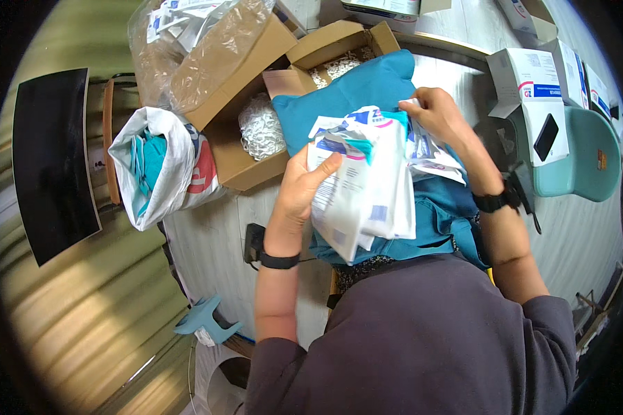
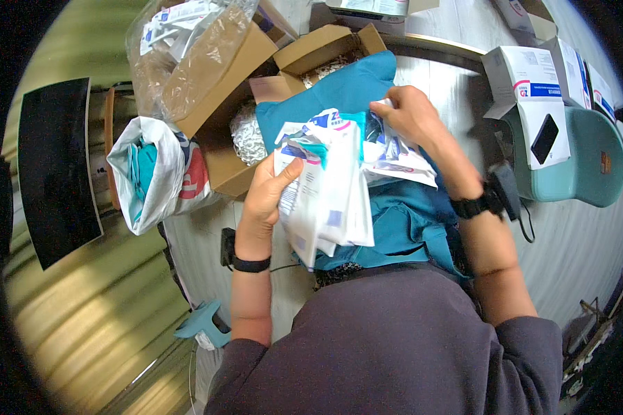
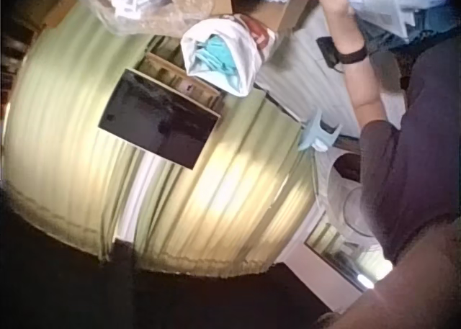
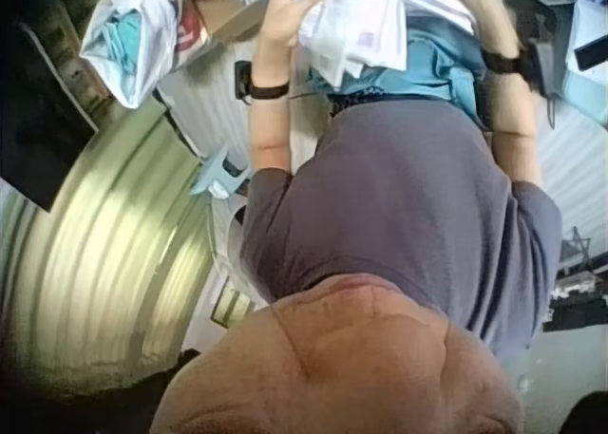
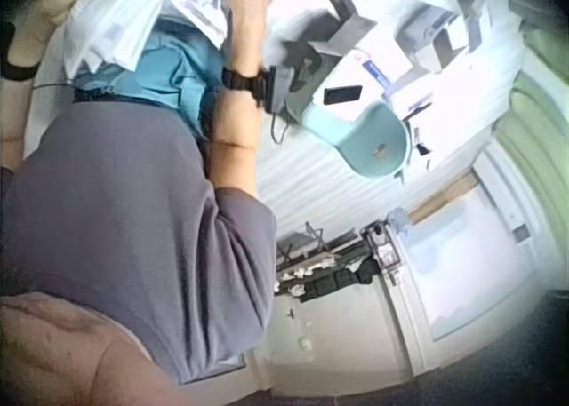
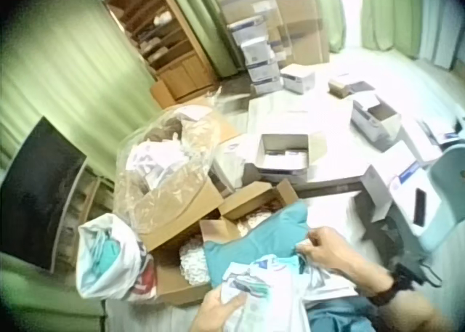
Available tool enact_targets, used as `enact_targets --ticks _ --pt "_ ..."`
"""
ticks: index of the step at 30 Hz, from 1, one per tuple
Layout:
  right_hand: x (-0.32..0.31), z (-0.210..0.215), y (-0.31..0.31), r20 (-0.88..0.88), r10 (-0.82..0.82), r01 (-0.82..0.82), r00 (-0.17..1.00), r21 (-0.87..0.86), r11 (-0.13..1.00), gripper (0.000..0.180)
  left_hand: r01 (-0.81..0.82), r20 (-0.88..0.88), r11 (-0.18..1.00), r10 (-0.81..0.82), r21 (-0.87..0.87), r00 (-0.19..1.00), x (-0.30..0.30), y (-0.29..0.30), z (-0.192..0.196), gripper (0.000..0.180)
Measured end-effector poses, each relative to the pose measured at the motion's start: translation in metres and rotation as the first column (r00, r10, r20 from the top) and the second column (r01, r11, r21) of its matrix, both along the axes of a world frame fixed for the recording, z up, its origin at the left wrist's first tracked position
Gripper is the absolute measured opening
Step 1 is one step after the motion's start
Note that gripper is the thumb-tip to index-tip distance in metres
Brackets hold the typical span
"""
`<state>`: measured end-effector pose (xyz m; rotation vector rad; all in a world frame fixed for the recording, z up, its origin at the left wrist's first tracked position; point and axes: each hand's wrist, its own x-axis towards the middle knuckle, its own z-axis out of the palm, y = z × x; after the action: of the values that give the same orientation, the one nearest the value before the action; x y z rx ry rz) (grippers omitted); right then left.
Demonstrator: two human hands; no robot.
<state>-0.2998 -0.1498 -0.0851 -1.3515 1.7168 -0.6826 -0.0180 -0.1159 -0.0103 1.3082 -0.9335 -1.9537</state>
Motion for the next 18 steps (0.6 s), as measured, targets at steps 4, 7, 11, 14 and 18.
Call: enact_targets --ticks 4,7,11,14,18 --pt "-0.009 0.045 0.013 -0.047 0.101 -0.111 0.994 -0.371 0.922 0.05 0.055 -0.076 0.938 -0.031 0.343 0.997 0.034 0.004 -0.01 0.041" --pt "-0.004 0.093 0.027 0.141 0.524 -0.389 0.84 -0.518 0.762 0.073 0.091 -0.112 0.834 -0.036 0.544 0.993 0.051 0.009 -0.021 0.042" --pt "0.031 0.114 0.052 -0.144 0.675 -0.641 0.723 -0.505 0.578 0.083 0.13 -0.203 0.782 -0.004 0.609 0.979 0.059 0.011 -0.029 0.048" --pt "0.041 0.102 0.054 -0.216 0.657 -0.648 0.723 -0.543 0.535 0.064 0.138 -0.279 0.818 0.028 0.558 0.96 0.055 0.013 -0.014 0.053" --pt "0.044 0.099 0.049 -0.066 0.67 -0.574 0.74 -0.581 0.577 0.058 0.065 -0.296 0.849 0.11 0.525 0.949 0.054 0.018 0.008 0.051"
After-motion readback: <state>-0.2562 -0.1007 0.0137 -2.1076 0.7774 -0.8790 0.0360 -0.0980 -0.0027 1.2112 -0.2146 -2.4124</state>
